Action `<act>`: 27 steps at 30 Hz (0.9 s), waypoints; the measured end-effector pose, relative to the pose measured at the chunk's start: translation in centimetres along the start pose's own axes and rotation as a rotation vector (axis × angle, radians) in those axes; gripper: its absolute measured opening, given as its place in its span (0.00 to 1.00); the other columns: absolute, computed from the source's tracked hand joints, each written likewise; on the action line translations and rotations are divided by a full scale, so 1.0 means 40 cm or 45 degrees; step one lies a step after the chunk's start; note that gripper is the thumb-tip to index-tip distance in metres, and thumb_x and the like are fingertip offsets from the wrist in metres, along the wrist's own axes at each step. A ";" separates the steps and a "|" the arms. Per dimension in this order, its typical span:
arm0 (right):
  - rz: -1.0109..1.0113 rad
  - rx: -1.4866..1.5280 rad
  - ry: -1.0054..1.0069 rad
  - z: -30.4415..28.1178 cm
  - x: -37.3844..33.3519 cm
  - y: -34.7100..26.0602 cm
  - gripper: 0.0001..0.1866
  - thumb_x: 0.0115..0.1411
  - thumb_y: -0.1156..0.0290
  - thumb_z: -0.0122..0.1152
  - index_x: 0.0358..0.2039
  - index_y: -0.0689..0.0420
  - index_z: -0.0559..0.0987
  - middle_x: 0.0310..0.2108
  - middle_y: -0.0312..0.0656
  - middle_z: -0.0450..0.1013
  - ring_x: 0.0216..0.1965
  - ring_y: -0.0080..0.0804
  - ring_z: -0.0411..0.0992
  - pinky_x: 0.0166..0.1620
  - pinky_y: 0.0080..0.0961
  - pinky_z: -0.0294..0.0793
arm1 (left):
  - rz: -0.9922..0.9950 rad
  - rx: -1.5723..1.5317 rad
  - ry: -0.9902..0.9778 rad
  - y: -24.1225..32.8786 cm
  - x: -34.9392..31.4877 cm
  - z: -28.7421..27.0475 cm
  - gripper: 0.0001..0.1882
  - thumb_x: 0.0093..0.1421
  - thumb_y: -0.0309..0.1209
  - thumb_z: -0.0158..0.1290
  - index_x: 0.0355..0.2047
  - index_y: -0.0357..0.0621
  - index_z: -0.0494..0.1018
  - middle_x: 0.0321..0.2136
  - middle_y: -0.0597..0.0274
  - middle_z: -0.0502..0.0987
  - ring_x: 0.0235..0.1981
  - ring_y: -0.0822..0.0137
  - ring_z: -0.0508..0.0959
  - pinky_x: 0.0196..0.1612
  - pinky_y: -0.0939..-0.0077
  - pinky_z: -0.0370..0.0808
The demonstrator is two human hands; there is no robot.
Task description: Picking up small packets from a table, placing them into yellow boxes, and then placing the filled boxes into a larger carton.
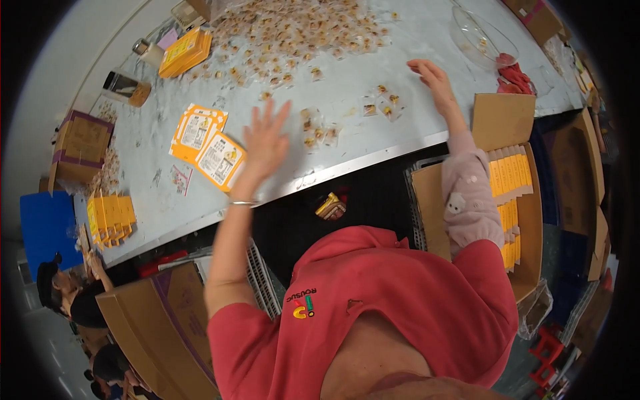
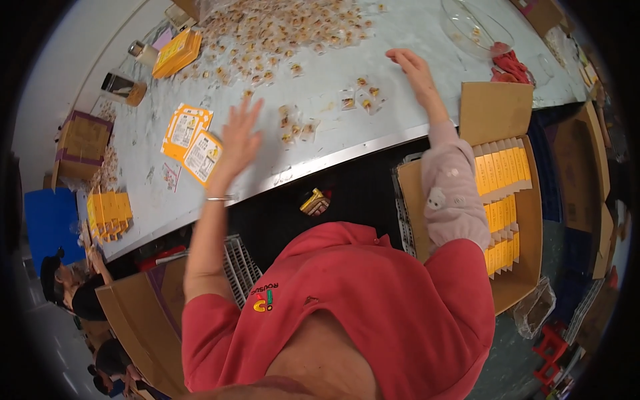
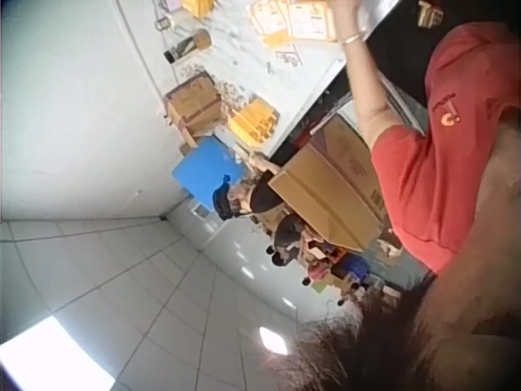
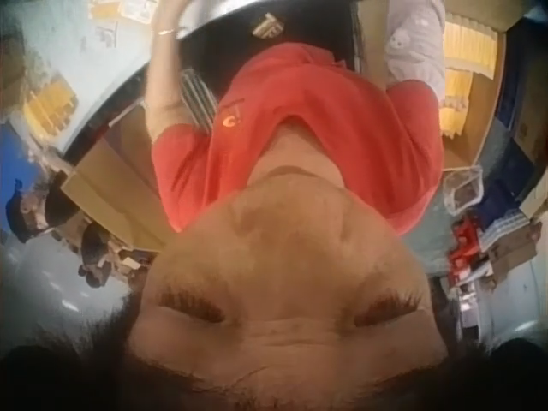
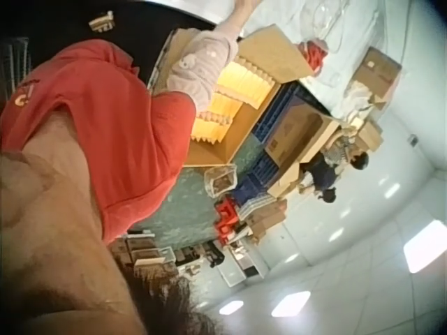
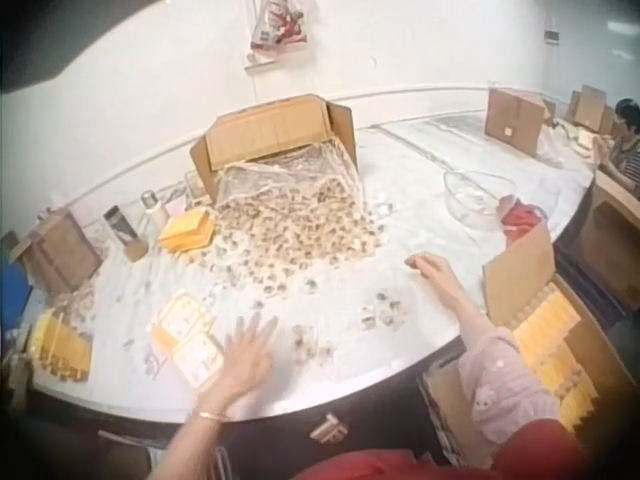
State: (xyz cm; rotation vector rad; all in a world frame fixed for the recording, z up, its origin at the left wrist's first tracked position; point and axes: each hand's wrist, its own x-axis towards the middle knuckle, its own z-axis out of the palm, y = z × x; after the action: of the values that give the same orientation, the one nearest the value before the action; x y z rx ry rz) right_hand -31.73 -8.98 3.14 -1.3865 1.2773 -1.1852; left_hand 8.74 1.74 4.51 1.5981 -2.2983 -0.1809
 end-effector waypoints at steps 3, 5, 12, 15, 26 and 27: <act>-0.092 -0.058 -0.090 0.001 -0.051 -0.040 0.16 0.60 0.61 0.52 0.46 0.54 0.74 0.45 0.32 0.71 0.44 0.22 0.69 0.48 0.20 0.63 | 0.077 0.145 -0.359 -0.191 -0.094 -0.172 0.44 0.46 0.26 0.53 0.63 0.69 0.49 0.65 0.56 0.47 0.62 0.42 0.52 0.53 0.38 0.60; -0.098 -0.048 -0.088 0.039 -0.078 -0.043 0.16 0.58 0.64 0.56 0.46 0.55 0.74 0.45 0.32 0.71 0.42 0.21 0.70 0.45 0.20 0.65 | -0.048 0.453 -0.628 -0.168 -0.113 -0.228 0.46 0.46 0.26 0.54 0.63 0.69 0.48 0.65 0.57 0.46 0.63 0.43 0.52 0.52 0.38 0.62; -0.312 -0.530 -0.761 0.383 -0.113 -0.076 0.40 0.42 0.65 0.72 0.56 0.54 0.65 0.47 0.44 0.64 0.33 0.31 0.71 0.37 0.24 0.72 | 0.041 0.507 -0.595 -0.204 -0.070 -0.137 0.58 0.31 0.43 0.68 0.63 0.58 0.48 0.64 0.59 0.49 0.64 0.48 0.49 0.50 0.39 0.64; -0.573 -0.941 -0.803 0.458 -0.099 -0.059 0.49 0.34 0.61 0.75 0.58 0.54 0.61 0.51 0.47 0.59 0.35 0.41 0.72 0.38 0.31 0.73 | -0.126 0.117 -0.487 -0.172 -0.026 -0.073 0.63 0.25 0.49 0.69 0.62 0.53 0.49 0.59 0.55 0.55 0.60 0.48 0.54 0.49 0.38 0.65; -0.137 -0.025 -0.746 0.489 -0.112 0.011 0.23 0.45 0.75 0.63 0.45 0.59 0.73 0.42 0.47 0.71 0.37 0.38 0.73 0.43 0.29 0.72 | -0.232 0.113 -0.412 0.025 0.083 0.004 0.52 0.27 0.46 0.65 0.57 0.56 0.57 0.50 0.57 0.64 0.53 0.49 0.62 0.46 0.43 0.67; -0.272 -0.159 -0.622 0.475 -0.116 0.005 0.21 0.47 0.76 0.62 0.45 0.60 0.73 0.42 0.48 0.72 0.38 0.39 0.73 0.43 0.31 0.72 | -0.211 0.111 -0.415 0.024 0.082 0.009 0.52 0.27 0.46 0.65 0.57 0.56 0.57 0.50 0.57 0.64 0.53 0.49 0.62 0.46 0.43 0.67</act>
State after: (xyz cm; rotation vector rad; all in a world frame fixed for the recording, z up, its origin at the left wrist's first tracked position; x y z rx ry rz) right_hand -13.07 -4.33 -0.34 -1.8040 0.8830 -0.8348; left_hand 6.75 -0.99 5.10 1.9284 -2.4348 -0.4139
